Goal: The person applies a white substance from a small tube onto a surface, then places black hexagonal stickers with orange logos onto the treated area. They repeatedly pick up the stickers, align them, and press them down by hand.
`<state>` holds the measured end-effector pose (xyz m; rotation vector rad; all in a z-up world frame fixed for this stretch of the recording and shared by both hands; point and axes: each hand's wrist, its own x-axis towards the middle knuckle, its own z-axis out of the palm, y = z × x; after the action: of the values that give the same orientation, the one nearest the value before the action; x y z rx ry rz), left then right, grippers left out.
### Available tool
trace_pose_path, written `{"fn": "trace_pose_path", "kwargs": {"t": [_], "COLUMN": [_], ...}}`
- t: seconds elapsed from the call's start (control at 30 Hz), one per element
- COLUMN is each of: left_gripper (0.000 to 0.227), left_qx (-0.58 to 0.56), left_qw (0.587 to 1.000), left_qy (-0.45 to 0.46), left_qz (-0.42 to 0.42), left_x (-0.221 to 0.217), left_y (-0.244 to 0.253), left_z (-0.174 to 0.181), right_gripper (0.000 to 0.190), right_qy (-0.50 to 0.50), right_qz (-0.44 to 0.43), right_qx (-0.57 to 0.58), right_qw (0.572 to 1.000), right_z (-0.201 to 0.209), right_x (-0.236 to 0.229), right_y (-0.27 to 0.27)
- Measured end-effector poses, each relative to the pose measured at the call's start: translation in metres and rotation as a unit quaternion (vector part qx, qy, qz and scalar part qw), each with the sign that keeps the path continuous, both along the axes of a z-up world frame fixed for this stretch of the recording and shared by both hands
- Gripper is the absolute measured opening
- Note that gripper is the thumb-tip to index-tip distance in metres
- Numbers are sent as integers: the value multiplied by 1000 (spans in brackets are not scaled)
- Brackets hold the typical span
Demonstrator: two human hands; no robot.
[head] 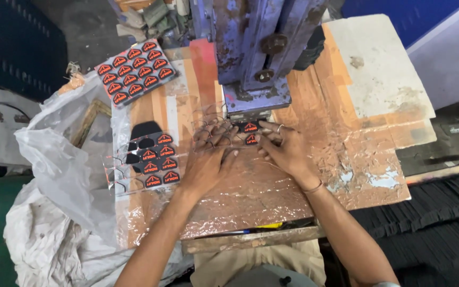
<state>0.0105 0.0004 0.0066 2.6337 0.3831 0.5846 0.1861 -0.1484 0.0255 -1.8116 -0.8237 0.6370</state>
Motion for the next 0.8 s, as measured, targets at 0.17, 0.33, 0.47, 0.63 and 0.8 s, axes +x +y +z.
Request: {"fn": "trace_pose_path", "kwargs": {"t": [0.17, 0.33, 0.47, 0.63, 0.8], "left_gripper": [38, 90, 67, 54, 67], "left_qx": [46, -79, -180, -523, -356], "left_qw": [999, 958, 927, 817, 923], "left_qy": [-12, 86, 112, -114, -27], "left_qz": [7, 263, 308, 217, 146], "left_x": [-38, -142, -206, -194, -83], "left_y": [36, 124, 127, 37, -47], "left_z": [19, 16, -27, 19, 47], "right_gripper": [39, 34, 32, 43, 39], "right_qy": [-87, -30, -1, -43, -58], "right_qz": [49, 19, 6, 138, 150], "right_qx": [-29, -24, -37, 22, 65], "right_qw": [995, 999, 999, 989, 985], "right_z": [2, -6, 6, 52, 21], "right_x": [2, -14, -21, -59, -68], "right_y": [-36, -101, -110, -88, -51]}}
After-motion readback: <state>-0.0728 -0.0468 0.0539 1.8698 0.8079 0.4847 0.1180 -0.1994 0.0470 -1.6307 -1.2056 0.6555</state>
